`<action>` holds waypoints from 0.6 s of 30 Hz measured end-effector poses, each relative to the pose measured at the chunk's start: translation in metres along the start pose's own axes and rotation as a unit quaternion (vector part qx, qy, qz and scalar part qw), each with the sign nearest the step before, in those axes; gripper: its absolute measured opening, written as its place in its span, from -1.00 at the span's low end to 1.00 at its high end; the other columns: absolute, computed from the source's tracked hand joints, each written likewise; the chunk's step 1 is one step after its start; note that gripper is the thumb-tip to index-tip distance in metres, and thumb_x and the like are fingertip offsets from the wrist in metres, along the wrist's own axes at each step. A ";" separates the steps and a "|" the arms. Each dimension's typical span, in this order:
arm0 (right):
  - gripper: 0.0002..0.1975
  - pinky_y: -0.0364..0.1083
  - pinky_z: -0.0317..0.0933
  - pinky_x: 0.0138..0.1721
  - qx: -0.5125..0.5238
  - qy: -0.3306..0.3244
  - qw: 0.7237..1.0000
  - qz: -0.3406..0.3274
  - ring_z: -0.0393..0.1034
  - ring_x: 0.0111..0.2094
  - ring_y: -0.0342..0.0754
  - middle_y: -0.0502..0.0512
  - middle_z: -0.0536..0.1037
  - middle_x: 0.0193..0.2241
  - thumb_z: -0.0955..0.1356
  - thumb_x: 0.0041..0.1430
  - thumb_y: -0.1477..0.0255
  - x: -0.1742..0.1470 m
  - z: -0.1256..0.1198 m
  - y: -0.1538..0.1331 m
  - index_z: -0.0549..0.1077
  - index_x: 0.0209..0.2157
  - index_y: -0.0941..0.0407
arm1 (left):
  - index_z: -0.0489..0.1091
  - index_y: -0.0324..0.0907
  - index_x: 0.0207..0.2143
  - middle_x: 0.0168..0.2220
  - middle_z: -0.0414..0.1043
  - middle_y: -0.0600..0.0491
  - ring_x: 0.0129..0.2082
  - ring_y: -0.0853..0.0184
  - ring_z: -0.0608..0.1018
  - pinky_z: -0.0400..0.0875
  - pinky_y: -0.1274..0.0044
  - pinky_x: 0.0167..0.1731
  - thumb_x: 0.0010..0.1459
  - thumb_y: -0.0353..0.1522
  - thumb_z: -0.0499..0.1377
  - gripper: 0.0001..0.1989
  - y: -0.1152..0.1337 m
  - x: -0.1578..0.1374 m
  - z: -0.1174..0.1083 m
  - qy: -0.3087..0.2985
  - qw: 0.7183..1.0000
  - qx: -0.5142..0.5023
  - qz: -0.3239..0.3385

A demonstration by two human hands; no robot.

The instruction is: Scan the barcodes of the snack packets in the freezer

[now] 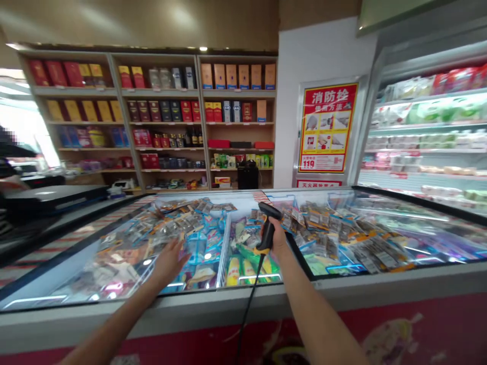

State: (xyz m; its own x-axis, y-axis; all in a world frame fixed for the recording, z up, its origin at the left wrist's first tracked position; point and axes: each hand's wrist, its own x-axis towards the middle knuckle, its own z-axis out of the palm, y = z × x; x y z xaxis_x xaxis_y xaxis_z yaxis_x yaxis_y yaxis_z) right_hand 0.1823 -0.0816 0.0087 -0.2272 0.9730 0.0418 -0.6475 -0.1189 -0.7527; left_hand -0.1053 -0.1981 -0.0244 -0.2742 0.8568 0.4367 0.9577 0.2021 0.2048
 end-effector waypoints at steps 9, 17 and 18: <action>-0.79 -0.22 0.11 -0.72 -0.031 -0.006 0.999 -0.021 0.23 -0.72 -0.20 -0.06 0.35 -0.74 0.29 -0.16 0.27 -0.014 -0.001 -0.005 0.25 -0.57 0.14 | 0.21 -0.23 -0.05 0.07 0.15 -0.14 0.12 0.25 0.12 -0.05 0.39 0.05 0.06 -0.39 -0.03 -0.63 0.032 -0.013 -0.007 -0.002 1.000 -0.009 0.016; -0.84 -0.20 0.13 -0.74 -0.063 0.007 0.997 -0.031 0.24 -0.72 -0.18 -0.03 0.35 -0.72 0.29 -0.19 0.32 -0.017 -0.013 -0.005 0.33 -0.52 0.12 | 0.11 -0.22 0.03 0.14 -0.03 -0.23 0.14 0.05 0.02 -0.08 0.18 0.00 -0.01 -0.32 0.03 -0.50 -0.020 -0.009 -0.042 0.019 0.994 -0.042 -0.098; -0.84 -0.19 0.14 -0.73 -0.066 0.003 0.997 -0.033 0.25 -0.71 -0.17 -0.02 0.36 -0.71 0.28 -0.19 0.33 -0.016 -0.011 -0.003 0.34 -0.51 0.12 | 0.15 -0.21 0.00 0.11 0.04 -0.24 0.11 0.03 0.09 -0.03 0.19 -0.02 -0.03 -0.31 0.05 -0.51 -0.030 -0.008 -0.044 0.009 0.992 -0.055 -0.109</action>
State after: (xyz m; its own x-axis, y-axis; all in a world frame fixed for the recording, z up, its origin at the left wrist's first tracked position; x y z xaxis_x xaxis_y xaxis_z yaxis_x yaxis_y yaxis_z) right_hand 0.1963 -0.0947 0.0031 -0.1815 0.9792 0.0905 -0.5600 -0.0272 -0.8281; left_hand -0.1356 -0.2318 0.0047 -0.4770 0.7896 0.3861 0.8601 0.3289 0.3901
